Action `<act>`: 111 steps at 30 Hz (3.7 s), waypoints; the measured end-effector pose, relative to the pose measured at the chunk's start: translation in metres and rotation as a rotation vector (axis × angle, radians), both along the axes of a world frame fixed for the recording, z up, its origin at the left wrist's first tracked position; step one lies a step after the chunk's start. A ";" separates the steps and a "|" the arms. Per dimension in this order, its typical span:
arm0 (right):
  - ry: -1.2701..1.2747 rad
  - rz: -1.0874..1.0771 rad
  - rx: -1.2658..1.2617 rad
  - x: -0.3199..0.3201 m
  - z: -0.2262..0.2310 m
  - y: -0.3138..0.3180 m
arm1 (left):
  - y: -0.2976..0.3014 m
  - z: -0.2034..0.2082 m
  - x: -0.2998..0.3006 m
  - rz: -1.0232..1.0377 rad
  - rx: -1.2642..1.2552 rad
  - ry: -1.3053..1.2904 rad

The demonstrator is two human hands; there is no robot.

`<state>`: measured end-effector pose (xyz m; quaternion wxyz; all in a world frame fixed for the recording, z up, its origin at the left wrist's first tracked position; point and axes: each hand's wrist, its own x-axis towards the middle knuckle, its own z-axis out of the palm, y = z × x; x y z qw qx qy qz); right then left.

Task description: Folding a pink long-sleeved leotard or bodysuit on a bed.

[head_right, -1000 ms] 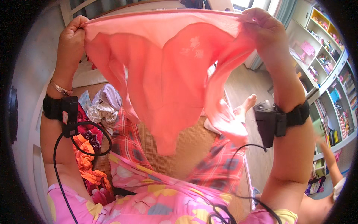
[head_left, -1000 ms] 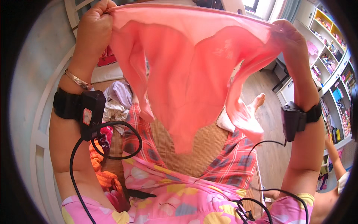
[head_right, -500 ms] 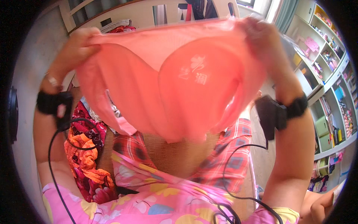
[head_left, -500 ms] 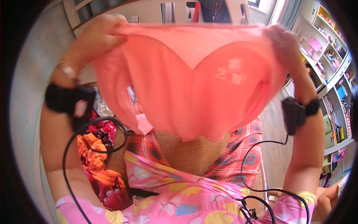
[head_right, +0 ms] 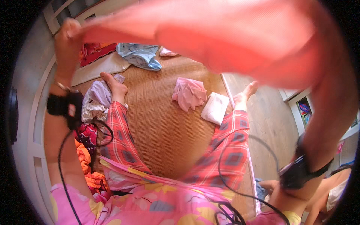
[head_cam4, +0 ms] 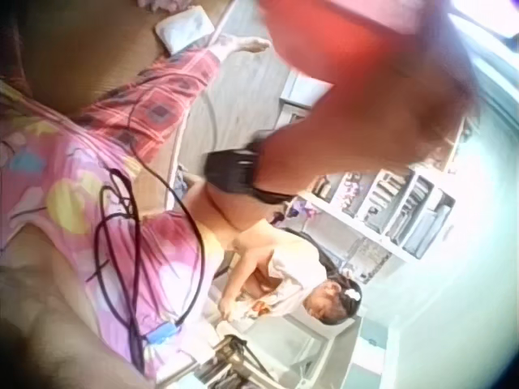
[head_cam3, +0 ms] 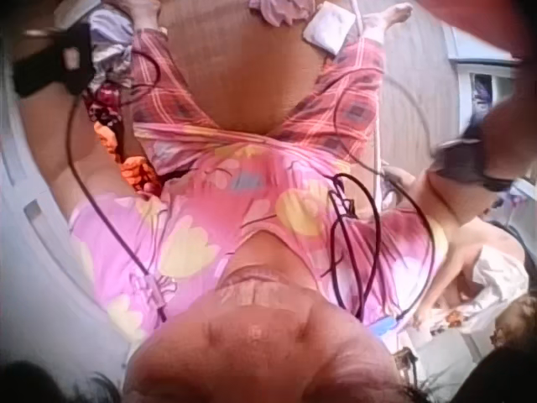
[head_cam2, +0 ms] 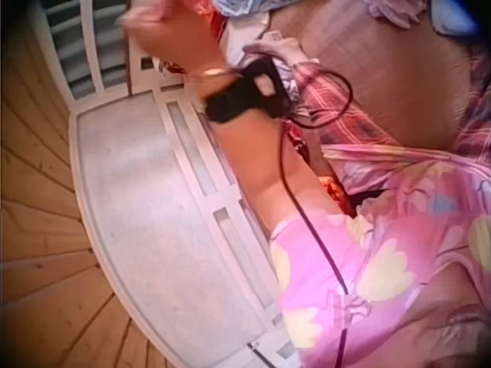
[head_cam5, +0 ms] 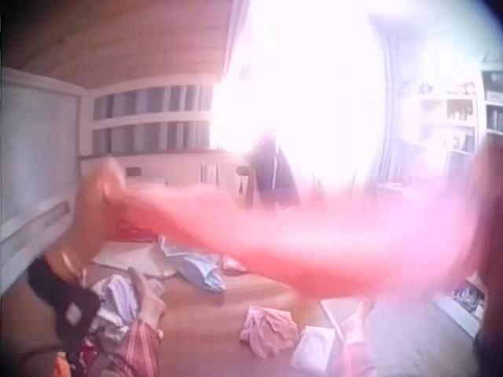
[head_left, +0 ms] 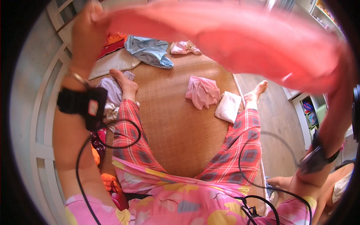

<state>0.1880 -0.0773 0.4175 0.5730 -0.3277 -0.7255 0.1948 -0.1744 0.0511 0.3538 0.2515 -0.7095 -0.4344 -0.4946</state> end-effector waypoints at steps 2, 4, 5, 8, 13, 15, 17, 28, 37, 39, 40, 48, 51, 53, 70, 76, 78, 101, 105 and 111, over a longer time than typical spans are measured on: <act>-0.084 0.227 -0.218 -0.008 -0.083 0.024 | -0.005 -0.081 -0.032 0.084 -0.096 0.130; -0.353 0.459 -0.158 -0.025 -0.141 0.031 | -0.017 -0.142 -0.038 0.119 -0.273 0.177; -0.361 0.518 -0.249 -0.037 -0.178 0.029 | -0.013 -0.175 -0.044 0.117 -0.373 0.248; -0.685 0.657 -0.627 -0.060 -0.265 0.013 | -0.020 -0.236 -0.033 0.287 -0.716 0.738; -1.039 0.956 -0.789 -0.067 -0.300 0.002 | -0.062 -0.288 -0.040 0.349 -1.140 0.721; -0.924 0.822 -0.919 -0.057 -0.302 0.023 | -0.069 -0.288 -0.043 0.287 -1.224 0.618; -0.829 0.638 -0.913 -0.039 -0.310 0.053 | -0.066 -0.295 -0.034 0.267 -1.175 0.589; 0.109 -0.241 -1.254 0.078 -0.350 0.230 | -0.045 -0.328 0.005 -0.084 -1.393 0.162; 0.110 -0.539 -1.298 0.079 -0.395 0.339 | -0.039 -0.335 -0.003 0.150 -1.636 0.131; 0.068 -0.418 -1.413 0.117 -0.431 0.373 | -0.036 -0.332 0.003 0.152 -1.627 0.128; 0.027 -0.287 -1.530 0.127 -0.450 0.382 | -0.036 -0.331 0.003 0.130 -1.629 0.099; 0.216 -0.200 -1.215 0.102 -0.442 0.381 | -0.029 -0.353 -0.020 0.075 -1.208 0.025; 0.173 -0.332 -1.225 0.103 -0.429 0.371 | -0.031 -0.351 -0.020 0.094 -1.248 0.007; 0.139 -0.390 -1.222 0.106 -0.410 0.355 | -0.031 -0.348 -0.017 0.098 -1.268 -0.002; -0.111 -0.543 -1.520 0.176 -0.343 0.147 | -0.125 -0.338 0.103 -0.606 -1.506 0.289; -0.461 -0.515 -0.885 0.188 -0.405 0.173 | -0.128 -0.337 0.104 -0.593 -1.495 0.244; -0.825 -0.482 -0.844 0.161 -0.392 0.180 | -0.130 -0.341 0.101 -0.524 -1.535 0.190; -1.195 -0.568 -0.760 0.164 -0.334 0.122 | -0.125 -0.346 0.104 -0.425 -1.566 0.189; -1.090 -0.593 -0.837 0.163 -0.335 0.121 | -0.122 -0.344 0.105 -0.409 -1.611 0.205; -0.788 -0.456 -0.661 0.199 -0.357 0.124 | -0.120 -0.338 0.106 -0.401 -1.633 0.214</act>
